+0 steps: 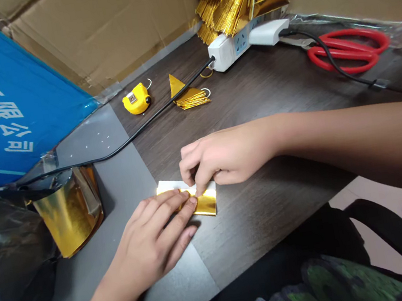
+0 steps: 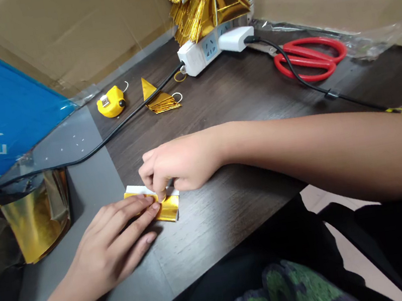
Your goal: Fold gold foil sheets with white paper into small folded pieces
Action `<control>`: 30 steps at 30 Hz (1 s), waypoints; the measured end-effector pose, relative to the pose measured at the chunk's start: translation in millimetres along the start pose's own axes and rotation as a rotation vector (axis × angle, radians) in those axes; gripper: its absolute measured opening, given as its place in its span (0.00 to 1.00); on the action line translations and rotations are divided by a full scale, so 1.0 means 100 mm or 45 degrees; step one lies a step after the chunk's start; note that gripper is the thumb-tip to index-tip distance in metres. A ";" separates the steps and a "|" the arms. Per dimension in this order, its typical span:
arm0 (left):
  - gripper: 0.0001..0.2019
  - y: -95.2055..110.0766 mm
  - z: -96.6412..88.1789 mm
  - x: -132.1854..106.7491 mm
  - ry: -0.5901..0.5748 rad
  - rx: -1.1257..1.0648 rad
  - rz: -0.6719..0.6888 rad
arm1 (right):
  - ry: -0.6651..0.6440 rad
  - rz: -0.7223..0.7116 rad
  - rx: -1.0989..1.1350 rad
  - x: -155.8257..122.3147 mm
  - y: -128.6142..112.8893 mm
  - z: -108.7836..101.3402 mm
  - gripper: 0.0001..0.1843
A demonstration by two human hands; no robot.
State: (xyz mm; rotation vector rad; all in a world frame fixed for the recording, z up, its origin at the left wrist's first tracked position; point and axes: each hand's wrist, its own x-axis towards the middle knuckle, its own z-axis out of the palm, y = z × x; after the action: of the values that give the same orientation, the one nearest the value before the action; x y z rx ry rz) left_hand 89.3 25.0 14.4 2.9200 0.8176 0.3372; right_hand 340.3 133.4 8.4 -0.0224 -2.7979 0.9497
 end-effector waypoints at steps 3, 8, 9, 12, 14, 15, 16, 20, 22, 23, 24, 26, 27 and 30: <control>0.17 0.00 0.01 -0.01 -0.002 -0.005 -0.004 | -0.007 0.010 0.000 0.00 0.00 0.00 0.26; 0.17 -0.01 0.01 0.00 -0.011 -0.010 -0.003 | 0.002 0.006 0.001 0.01 0.00 -0.01 0.27; 0.17 -0.01 0.01 0.00 -0.012 -0.010 -0.003 | 0.002 0.006 -0.001 0.01 0.00 -0.01 0.27; 0.17 -0.01 0.01 0.00 -0.010 -0.014 -0.002 | 0.004 0.011 -0.010 0.01 0.00 -0.01 0.27; 0.17 -0.01 0.01 0.00 -0.008 -0.017 -0.003 | 0.005 0.012 -0.013 0.00 -0.01 -0.01 0.28; 0.17 -0.01 0.01 0.00 -0.007 -0.018 -0.004 | 0.004 0.013 -0.013 0.01 -0.01 -0.01 0.28; 0.17 -0.01 0.01 0.00 -0.010 -0.019 -0.006 | 0.001 0.012 -0.014 0.01 -0.01 -0.01 0.28; 0.17 -0.01 0.01 0.00 -0.017 -0.018 -0.005 | -0.018 0.016 -0.022 0.01 0.00 -0.01 0.27; 0.17 0.00 0.00 -0.01 -0.012 -0.020 -0.003 | -0.019 0.016 -0.028 0.01 0.00 -0.01 0.27; 0.16 0.00 0.00 -0.01 -0.009 -0.020 -0.002 | -0.017 0.015 -0.031 0.01 -0.01 -0.01 0.27; 0.16 0.00 0.00 -0.01 -0.009 -0.020 -0.003 | -0.016 0.016 -0.033 0.01 -0.01 -0.01 0.27; 0.17 0.00 0.00 -0.01 -0.008 -0.021 -0.001 | -0.015 0.018 -0.037 0.01 -0.01 -0.01 0.27; 0.17 0.00 0.00 0.00 -0.008 -0.023 0.000 | -0.017 0.020 -0.038 0.01 -0.02 -0.01 0.27; 0.17 -0.01 0.01 0.01 -0.005 -0.033 0.004 | -0.026 0.028 -0.045 0.01 -0.03 -0.02 0.26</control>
State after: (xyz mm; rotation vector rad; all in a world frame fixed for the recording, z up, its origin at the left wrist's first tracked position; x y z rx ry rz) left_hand 90.2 26.2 13.8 2.8977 0.8022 0.3395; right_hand 339.7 132.2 11.8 -0.0484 -2.8385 0.9099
